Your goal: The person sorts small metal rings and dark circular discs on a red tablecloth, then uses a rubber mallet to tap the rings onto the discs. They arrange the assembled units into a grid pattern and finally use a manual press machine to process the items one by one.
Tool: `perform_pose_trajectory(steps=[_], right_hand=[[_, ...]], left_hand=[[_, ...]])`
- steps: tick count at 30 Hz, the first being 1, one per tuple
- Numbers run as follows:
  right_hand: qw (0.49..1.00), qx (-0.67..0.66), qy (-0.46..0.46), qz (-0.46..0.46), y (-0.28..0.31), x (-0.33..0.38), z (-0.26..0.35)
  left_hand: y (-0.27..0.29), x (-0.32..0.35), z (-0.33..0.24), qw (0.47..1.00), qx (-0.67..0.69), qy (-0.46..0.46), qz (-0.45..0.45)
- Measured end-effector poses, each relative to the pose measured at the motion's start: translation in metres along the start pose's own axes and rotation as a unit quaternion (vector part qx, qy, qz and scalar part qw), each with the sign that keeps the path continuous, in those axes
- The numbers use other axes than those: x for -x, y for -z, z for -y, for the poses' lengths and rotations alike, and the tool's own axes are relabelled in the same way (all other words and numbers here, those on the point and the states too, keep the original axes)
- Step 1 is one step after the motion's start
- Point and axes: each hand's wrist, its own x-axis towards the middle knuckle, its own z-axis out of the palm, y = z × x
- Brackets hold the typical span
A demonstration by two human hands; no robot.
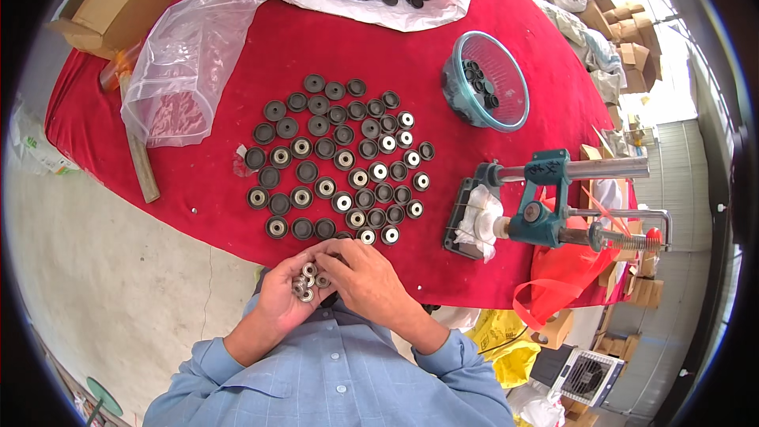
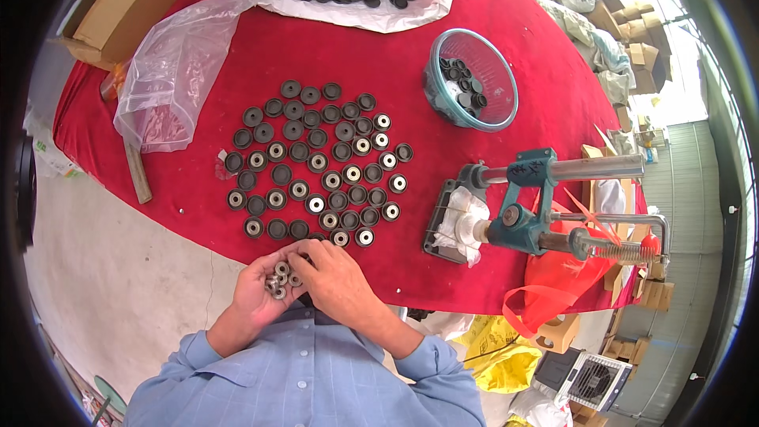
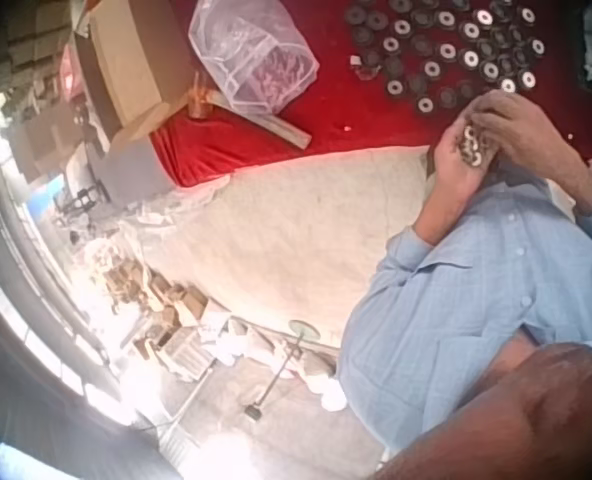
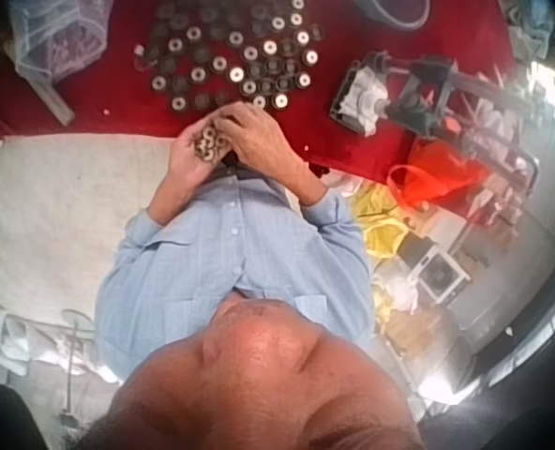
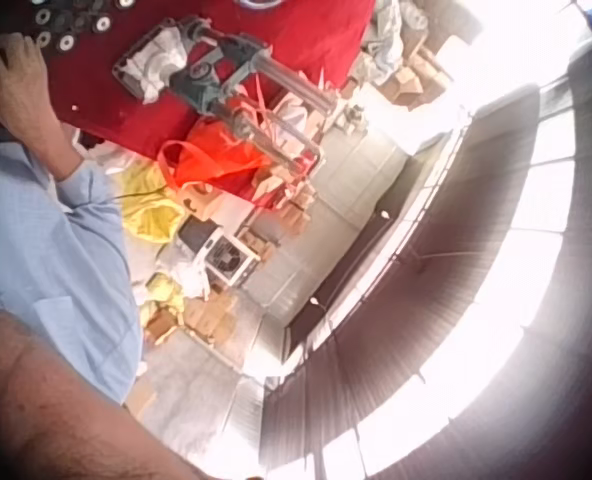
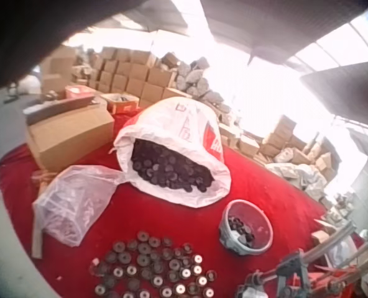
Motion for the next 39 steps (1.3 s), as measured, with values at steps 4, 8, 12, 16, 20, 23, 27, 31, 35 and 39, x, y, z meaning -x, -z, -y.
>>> perform_pose_trajectory(steps=[4,8,12,16,20,23,27,31,35,39], right_hand=[[0.999,-0.031,0.013,0.010,0.005,-0.001,-0.003],[0.999,-0.011,0.007,0.041,0.017,-0.007,-0.007],[0.995,0.026,-0.008,0.100,0.029,-0.016,-0.012],[0.999,0.040,0.014,0.022,0.046,-0.042,-0.037],[0.974,0.056,-0.043,-0.214,0.059,-0.091,-0.078],[0.952,0.140,-0.024,-0.272,0.049,-0.112,-0.116],[0.946,0.172,-0.016,-0.273,0.033,-0.118,-0.131],[0.952,0.180,-0.011,-0.247,0.028,-0.116,-0.129],[0.951,0.198,-0.007,-0.239,0.026,-0.107,-0.130],[0.936,0.255,-0.021,-0.244,0.015,-0.100,-0.117]], left_hand=[[0.000,-0.002,0.001,1.000,0.017,-0.004,0.004],[-0.003,-0.001,0.000,1.000,-0.005,-0.001,-0.013],[-0.011,-0.003,-0.001,1.000,-0.012,0.009,-0.024],[-0.009,-0.001,-0.004,0.998,-0.029,0.028,-0.054],[-0.019,0.001,-0.008,0.997,-0.049,0.043,-0.043],[-0.019,0.001,-0.010,0.996,-0.063,0.052,-0.047],[-0.016,0.000,-0.007,0.995,-0.057,0.048,-0.059],[-0.015,-0.001,-0.007,0.996,-0.061,0.041,-0.046],[-0.012,-0.003,-0.006,0.997,-0.061,0.032,-0.035],[-0.008,-0.002,-0.005,0.998,-0.060,0.032,-0.012]])
